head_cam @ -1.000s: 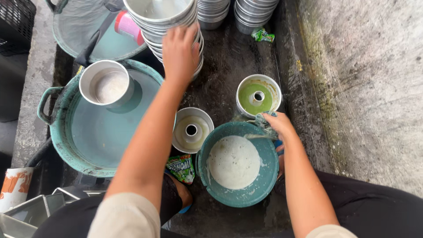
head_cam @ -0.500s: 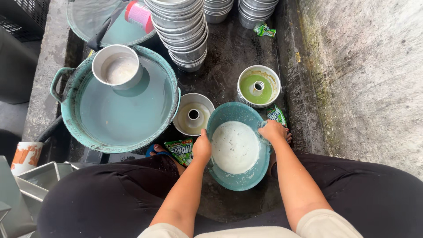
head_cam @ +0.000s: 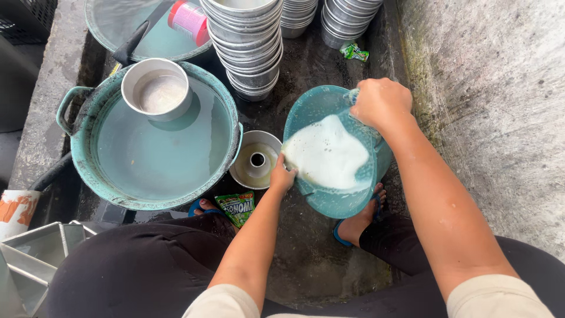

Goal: The person scrubs multiple small metal baking pans with a sponge and soapy water, rinses them in a basin, and places them in a stack. The person handles each pan individually, scrubbing the interior and exterior surfaces.

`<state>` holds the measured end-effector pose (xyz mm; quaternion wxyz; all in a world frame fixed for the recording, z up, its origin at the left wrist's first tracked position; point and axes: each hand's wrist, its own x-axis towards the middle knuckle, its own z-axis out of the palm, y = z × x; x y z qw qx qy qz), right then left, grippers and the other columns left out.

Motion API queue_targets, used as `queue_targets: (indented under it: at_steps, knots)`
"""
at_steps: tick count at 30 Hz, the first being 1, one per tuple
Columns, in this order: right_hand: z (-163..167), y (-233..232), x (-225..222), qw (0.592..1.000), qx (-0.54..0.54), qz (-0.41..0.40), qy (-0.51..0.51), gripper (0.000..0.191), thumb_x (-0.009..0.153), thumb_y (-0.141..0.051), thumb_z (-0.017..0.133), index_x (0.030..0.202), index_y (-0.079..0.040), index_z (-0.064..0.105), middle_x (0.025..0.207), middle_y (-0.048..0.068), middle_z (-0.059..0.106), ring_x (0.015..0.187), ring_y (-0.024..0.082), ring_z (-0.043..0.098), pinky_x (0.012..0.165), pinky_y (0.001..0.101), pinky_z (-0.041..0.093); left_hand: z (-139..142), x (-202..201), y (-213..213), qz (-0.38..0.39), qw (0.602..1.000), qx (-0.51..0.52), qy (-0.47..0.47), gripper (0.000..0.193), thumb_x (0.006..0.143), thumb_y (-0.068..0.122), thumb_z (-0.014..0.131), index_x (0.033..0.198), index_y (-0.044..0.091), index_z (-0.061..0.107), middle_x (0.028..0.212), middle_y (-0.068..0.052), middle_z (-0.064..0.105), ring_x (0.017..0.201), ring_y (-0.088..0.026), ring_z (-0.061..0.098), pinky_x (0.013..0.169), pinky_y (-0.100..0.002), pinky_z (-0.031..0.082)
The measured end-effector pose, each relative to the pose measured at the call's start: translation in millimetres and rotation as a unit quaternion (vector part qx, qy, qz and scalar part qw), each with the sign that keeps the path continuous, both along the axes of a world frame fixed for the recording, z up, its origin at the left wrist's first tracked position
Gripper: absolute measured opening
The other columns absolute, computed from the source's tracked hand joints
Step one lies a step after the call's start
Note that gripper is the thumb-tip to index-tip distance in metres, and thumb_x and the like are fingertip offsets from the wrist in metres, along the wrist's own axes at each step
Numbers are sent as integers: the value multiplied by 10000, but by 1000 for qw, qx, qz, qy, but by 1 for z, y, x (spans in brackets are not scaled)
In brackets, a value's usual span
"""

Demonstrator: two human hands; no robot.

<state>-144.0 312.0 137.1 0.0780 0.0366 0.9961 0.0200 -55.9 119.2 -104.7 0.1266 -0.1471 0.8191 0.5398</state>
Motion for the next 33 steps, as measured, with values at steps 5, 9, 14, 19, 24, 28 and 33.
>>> queue_targets:
  at_steps: [5, 9, 14, 19, 24, 28, 33]
  knots:
    - [11, -37, -20, 997, 50, 64, 20, 262, 786, -249, 745, 986, -87, 793, 1004, 191, 760, 936, 389, 733, 795, 477, 590, 17, -16, 7, 40, 983, 116, -133, 920, 774, 30, 649, 1599, 225, 291, 1311, -182, 636, 1073, -360, 674, 886, -454, 567]
    - [3, -42, -44, 994, 78, 70, 3, 254, 812, -208, 688, 993, -65, 795, 1028, 199, 766, 963, 387, 738, 805, 477, 601, 22, -20, 4, 44, 980, 67, -182, 708, 786, 70, 586, 1486, 95, 482, 1139, -214, 722, 974, -377, 760, 843, -481, 593]
    - [0, 9, -82, 995, 50, -16, -81, 497, 742, -372, 775, 1119, -49, 773, 1191, 231, 715, 1094, 406, 689, 933, 491, 553, 14, -25, 8, -21, 991, -77, -111, 493, 817, 275, 717, 1213, -15, 664, 1164, -245, 706, 1112, -399, 671, 955, -447, 521]
    - [14, 84, -102, 989, 118, 17, -89, 598, 770, -525, 786, 1134, -52, 801, 1244, 227, 710, 1140, 430, 670, 972, 505, 534, 37, -43, 46, -86, 996, -31, 8, 556, 774, 184, 695, 1290, -3, 603, 1153, -258, 700, 1082, -401, 675, 935, -443, 522]
    - [47, 100, -114, 989, 144, -38, -19, 556, 737, -450, 828, 1113, -44, 776, 1137, 223, 734, 1036, 417, 701, 871, 533, 550, 77, -54, 119, -142, 976, 112, -124, 683, 828, 114, 635, 1493, 134, 479, 1148, -205, 736, 950, -355, 746, 647, -439, 600]
    - [61, 61, -111, 990, 143, -3, 19, 429, 765, -336, 831, 1084, -58, 767, 1003, 226, 749, 904, 411, 731, 781, 524, 576, 93, -53, 160, -131, 944, 245, -179, 856, 839, 60, 717, 1588, 235, 342, 1346, -140, 609, 1030, -316, 685, 612, -466, 655]
    - [53, -7, -84, 976, 166, 112, 82, 351, 715, -196, 804, 1031, -50, 763, 981, 199, 764, 873, 355, 746, 722, 487, 590, 88, -55, 184, -110, 893, 377, -221, 912, 878, 16, 709, 1610, 253, 220, 1521, -59, 420, 1179, -316, 618, 708, -478, 624]
